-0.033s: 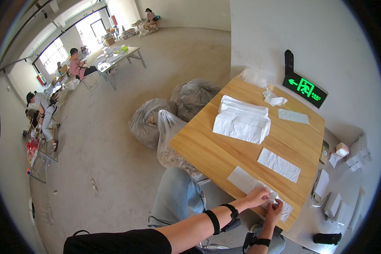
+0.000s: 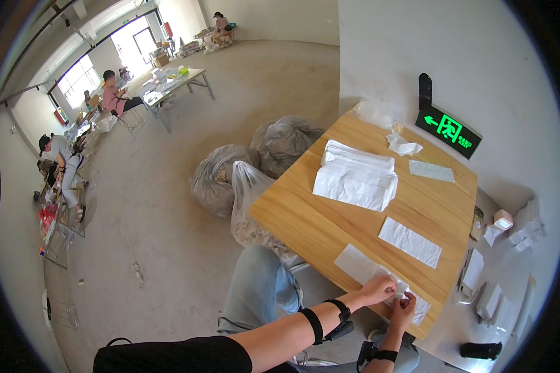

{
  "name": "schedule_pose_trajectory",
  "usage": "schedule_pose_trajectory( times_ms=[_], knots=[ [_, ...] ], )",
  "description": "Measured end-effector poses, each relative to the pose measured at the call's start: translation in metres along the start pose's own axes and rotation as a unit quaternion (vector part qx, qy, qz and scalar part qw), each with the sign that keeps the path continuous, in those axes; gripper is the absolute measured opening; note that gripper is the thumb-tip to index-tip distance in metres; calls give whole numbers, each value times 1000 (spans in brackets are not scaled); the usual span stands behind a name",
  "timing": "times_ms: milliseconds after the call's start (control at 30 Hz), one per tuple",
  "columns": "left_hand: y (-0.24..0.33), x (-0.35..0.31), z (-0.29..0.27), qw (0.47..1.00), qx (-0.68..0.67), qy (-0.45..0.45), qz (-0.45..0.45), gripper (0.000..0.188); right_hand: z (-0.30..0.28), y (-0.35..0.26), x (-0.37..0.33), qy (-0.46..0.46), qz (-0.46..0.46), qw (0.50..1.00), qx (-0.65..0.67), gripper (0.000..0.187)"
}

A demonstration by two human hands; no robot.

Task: Folding and stacking white filter sheets at a workstation in a workshop environment.

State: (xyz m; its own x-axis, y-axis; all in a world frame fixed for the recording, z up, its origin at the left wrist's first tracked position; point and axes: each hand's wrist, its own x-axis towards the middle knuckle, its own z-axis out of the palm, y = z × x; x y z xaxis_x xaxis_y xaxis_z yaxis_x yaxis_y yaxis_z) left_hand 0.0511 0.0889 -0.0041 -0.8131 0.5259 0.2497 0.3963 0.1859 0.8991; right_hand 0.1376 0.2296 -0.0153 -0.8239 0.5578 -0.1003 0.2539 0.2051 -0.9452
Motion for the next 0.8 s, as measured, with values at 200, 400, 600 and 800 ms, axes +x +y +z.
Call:
schedule_pose_trajectory(
  times_ms=[200, 400, 600, 800],
  knots=[
    [2, -2, -1, 1000, 1, 17, 15, 10, 0, -1, -1, 2, 1, 1000, 2, 34],
    [1, 4, -7, 1000, 17, 8, 12, 11, 4, 3, 5, 3, -18, 1000, -8, 33],
    [-1, 4, -5, 1000, 19, 5, 15, 10, 4, 5, 7, 2, -26, 1000, -15, 32],
    [-3, 4, -6, 1000, 22, 7, 15, 10, 5, 3, 5, -1, -24, 1000, -14, 32]
  ],
)
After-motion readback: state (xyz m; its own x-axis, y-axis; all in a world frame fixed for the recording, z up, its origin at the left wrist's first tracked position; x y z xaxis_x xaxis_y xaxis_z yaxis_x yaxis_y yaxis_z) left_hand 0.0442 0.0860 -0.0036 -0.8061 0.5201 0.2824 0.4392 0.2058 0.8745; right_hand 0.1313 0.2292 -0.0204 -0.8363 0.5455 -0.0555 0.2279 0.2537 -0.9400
